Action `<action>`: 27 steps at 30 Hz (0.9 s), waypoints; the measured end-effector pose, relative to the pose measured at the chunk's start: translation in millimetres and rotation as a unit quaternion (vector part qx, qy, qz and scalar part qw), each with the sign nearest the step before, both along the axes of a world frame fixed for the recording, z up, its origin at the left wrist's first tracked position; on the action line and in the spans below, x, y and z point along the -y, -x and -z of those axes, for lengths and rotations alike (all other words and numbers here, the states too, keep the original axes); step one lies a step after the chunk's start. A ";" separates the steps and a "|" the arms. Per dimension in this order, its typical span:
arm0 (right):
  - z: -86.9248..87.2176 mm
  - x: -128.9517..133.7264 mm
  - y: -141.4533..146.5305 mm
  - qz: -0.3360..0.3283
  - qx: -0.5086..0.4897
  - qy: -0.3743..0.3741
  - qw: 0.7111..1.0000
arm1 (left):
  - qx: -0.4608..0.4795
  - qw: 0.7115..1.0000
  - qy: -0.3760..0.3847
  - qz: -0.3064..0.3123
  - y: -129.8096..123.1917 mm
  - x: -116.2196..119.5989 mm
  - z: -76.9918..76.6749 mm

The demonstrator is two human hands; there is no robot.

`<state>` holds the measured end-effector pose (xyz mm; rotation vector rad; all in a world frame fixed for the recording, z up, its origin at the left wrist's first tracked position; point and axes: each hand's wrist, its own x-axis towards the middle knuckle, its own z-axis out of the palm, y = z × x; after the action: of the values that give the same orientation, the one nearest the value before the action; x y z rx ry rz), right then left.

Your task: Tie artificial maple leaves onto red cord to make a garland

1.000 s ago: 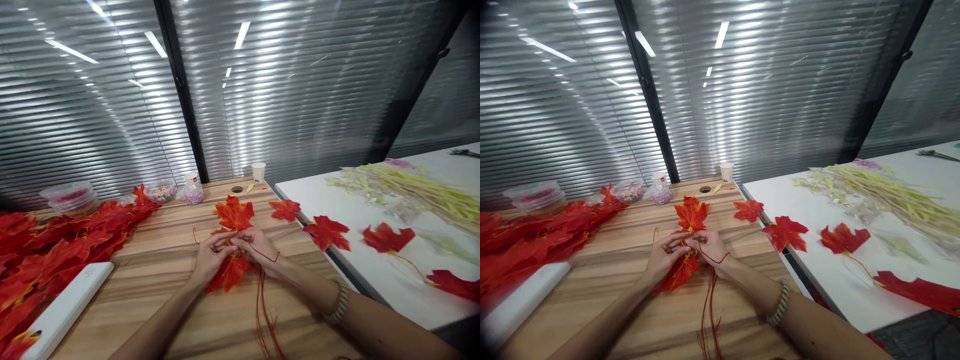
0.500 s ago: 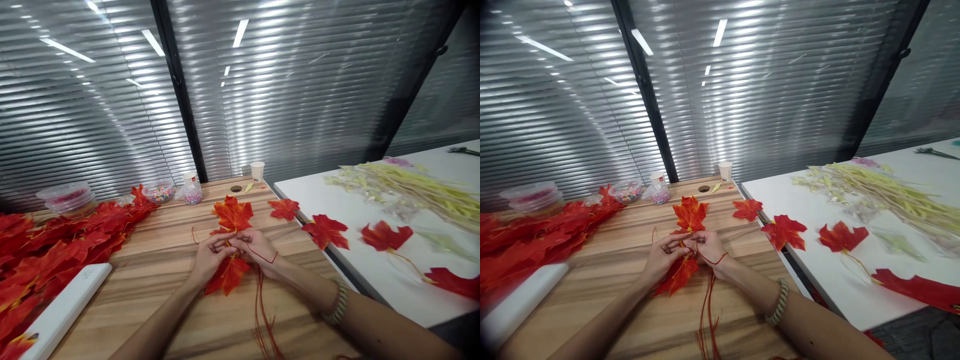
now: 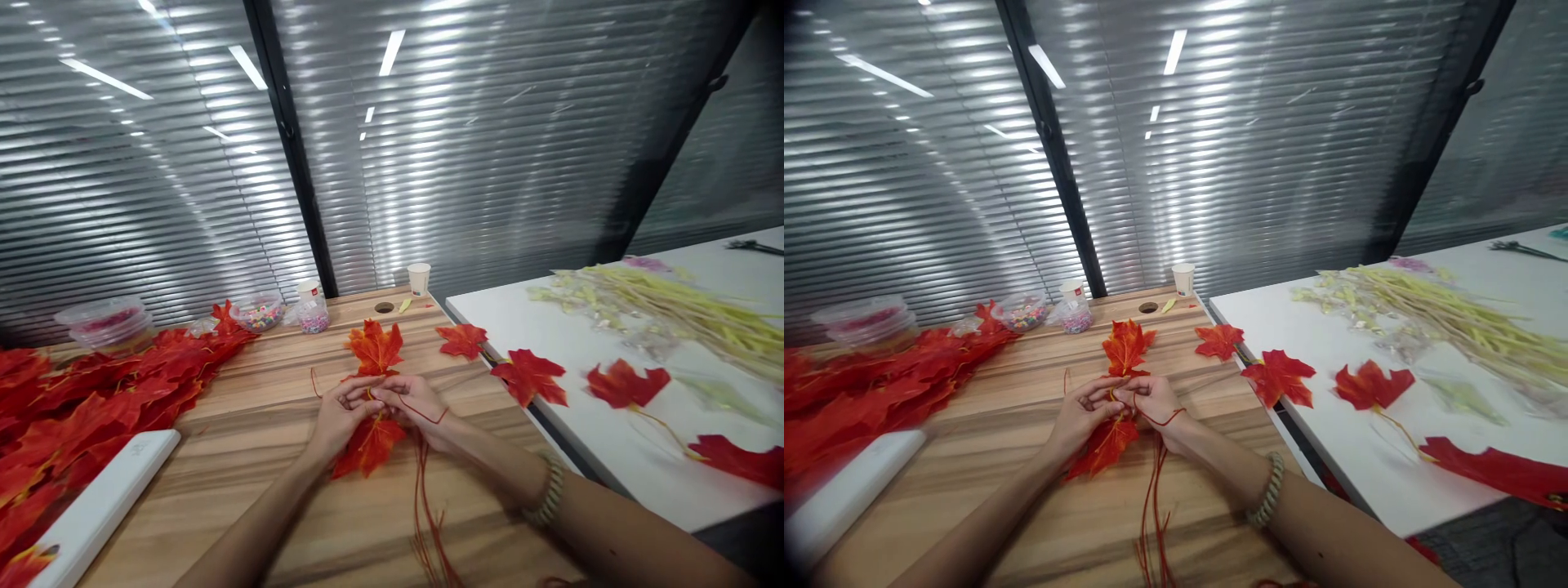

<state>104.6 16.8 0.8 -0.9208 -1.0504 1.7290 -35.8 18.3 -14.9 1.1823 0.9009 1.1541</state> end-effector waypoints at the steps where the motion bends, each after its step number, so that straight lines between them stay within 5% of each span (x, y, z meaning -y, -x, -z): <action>1: 0.3 -0.6 -0.1 0.000 0.000 -0.001 1.000 | 0.005 1.000 0.001 -0.004 -0.2 0.1 -0.1; 18: 4.8 -6.0 -1.6 0.022 0.032 -0.027 0.999 | -0.026 0.998 -0.003 -0.059 1.3 -0.1 -9.3; 27: 10.1 -8.3 -1.6 0.023 0.007 -0.044 0.999 | -0.023 0.999 0.005 -0.026 3.8 -2.3 -4.8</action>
<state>106.1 25.1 -9.3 -0.8962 -1.0972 1.6270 -39.6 20.6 -10.2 1.1866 0.9761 1.1672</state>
